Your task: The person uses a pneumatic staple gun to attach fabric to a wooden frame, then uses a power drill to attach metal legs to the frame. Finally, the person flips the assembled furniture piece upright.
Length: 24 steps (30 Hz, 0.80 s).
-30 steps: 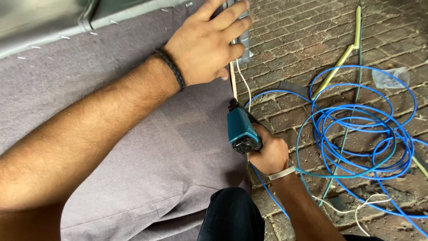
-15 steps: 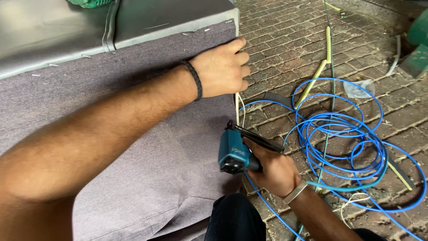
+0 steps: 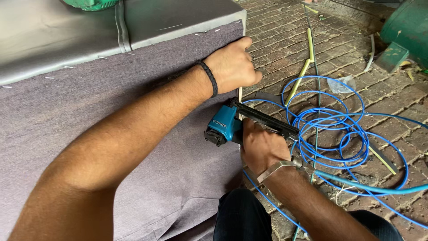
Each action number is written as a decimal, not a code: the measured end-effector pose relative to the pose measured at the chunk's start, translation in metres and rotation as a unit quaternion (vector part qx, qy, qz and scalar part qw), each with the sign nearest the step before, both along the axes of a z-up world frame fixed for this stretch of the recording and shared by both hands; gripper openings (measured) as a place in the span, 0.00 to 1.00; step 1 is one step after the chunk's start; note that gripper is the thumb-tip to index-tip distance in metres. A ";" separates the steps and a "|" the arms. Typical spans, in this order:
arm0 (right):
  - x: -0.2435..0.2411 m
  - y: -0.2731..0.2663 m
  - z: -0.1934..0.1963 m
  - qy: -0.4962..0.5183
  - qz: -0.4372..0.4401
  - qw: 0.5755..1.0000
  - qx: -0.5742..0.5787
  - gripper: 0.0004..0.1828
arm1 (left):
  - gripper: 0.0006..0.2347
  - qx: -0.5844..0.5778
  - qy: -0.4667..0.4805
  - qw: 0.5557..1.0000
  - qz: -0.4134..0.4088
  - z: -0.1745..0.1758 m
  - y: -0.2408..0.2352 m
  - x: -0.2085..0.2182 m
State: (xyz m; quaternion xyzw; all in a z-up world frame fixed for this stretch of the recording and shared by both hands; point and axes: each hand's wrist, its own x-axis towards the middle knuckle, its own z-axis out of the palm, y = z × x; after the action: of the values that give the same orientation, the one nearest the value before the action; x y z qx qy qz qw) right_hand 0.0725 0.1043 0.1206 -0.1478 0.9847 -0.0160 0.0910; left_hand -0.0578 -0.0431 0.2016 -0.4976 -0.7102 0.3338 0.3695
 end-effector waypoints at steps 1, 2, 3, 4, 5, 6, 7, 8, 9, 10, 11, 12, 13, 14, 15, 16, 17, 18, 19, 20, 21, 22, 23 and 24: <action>0.002 -0.002 0.001 -0.021 -0.007 1.000 0.007 0.30 | 0.04 0.008 0.005 1.000 -0.007 -0.001 0.001 0.000; 0.005 -0.003 0.002 -0.025 -0.016 1.000 0.003 0.31 | 0.04 0.009 -0.018 1.000 0.000 0.000 0.001 0.000; 0.008 -0.004 0.003 -0.028 -0.025 0.999 -0.002 0.32 | 0.04 0.011 -0.041 0.999 0.008 0.001 0.001 0.000; 0.011 -0.004 0.003 -0.032 -0.036 0.999 -0.006 0.32 | 0.05 0.013 -0.063 0.998 0.013 0.003 0.002 0.000; 0.013 -0.002 0.004 0.018 -0.019 0.999 -0.027 0.37 | 0.04 0.024 -0.046 0.999 -0.011 0.006 0.003 -0.001; 0.014 0.000 0.005 0.069 -0.002 0.997 -0.046 0.42 | 0.03 0.036 -0.029 0.998 -0.035 0.011 0.005 -0.003; 0.014 0.002 0.006 0.119 0.016 0.991 -0.065 0.47 | 0.02 0.048 -0.011 0.997 -0.060 0.016 0.006 -0.005; 0.014 0.003 0.008 0.150 0.024 0.985 -0.078 0.48 | 0.02 0.051 -0.009 0.998 -0.029 0.022 0.008 -0.007; 0.013 0.003 0.009 0.180 0.031 0.979 -0.091 0.50 | 0.02 0.054 -0.007 0.999 0.002 0.029 0.009 -0.010; 0.012 0.004 0.010 0.208 0.039 0.972 -0.102 0.51 | 0.03 0.057 -0.007 0.998 0.033 0.033 0.010 -0.012; 0.011 0.004 0.010 0.184 0.019 0.978 -0.096 0.48 | 0.03 0.061 -0.008 0.996 0.065 0.037 0.011 -0.013; 0.008 0.003 0.012 0.160 0.002 0.983 -0.090 0.45 | 0.04 0.065 -0.006 0.993 0.099 0.041 0.010 -0.014; 0.006 0.003 0.014 0.136 -0.015 0.987 -0.084 0.42 | 0.05 0.070 -0.005 0.988 0.134 0.043 0.009 -0.014; 0.004 0.002 0.016 0.132 -0.019 0.989 -0.066 0.40 | 0.04 0.079 0.005 0.989 0.126 0.044 0.009 -0.014; 0.002 0.002 0.016 0.129 -0.024 0.990 -0.047 0.37 | 0.04 0.087 0.015 0.989 0.118 0.044 0.010 -0.015; 0.001 0.003 0.017 0.125 -0.030 0.991 -0.029 0.34 | 0.04 0.096 0.025 0.989 0.108 0.043 0.011 -0.017; 0.002 0.003 0.018 0.112 -0.035 0.993 -0.026 0.32 | 0.03 0.104 0.011 0.988 0.111 0.042 0.013 -0.018; 0.003 0.002 0.018 0.098 -0.036 0.994 -0.023 0.30 | 0.03 0.112 -0.004 0.987 0.117 0.041 0.013 -0.019; 0.005 0.001 0.019 0.084 -0.038 0.996 -0.020 0.28 | 0.03 0.119 -0.019 0.985 0.123 0.040 0.012 -0.020; 0.006 -0.001 0.021 0.139 -0.015 0.989 -0.051 0.33 | 0.03 0.117 -0.013 0.985 0.123 0.041 0.012 -0.021; 0.006 -0.003 0.023 0.193 0.007 0.978 -0.082 0.37 | 0.03 0.114 -0.006 0.986 0.123 0.041 0.011 -0.022; 0.007 -0.005 0.026 0.247 0.029 0.962 -0.110 0.41 | 0.03 0.113 0.001 0.986 0.122 0.042 0.012 -0.022; 0.006 -0.006 0.028 0.214 0.014 0.973 -0.086 0.40 | 0.03 0.115 -0.005 0.987 0.115 0.043 0.014 -0.022; 0.005 -0.007 0.031 0.180 -0.002 0.982 -0.061 0.38 | 0.03 0.118 -0.011 0.987 0.107 0.045 0.015 -0.021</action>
State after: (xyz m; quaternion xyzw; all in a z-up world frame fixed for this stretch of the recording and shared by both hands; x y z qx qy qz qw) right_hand 0.0777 0.0971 0.1515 -0.1516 0.9824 -0.0499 -0.0966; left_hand -0.0790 -0.0285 0.2462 -0.3749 -0.7978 0.2802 0.3800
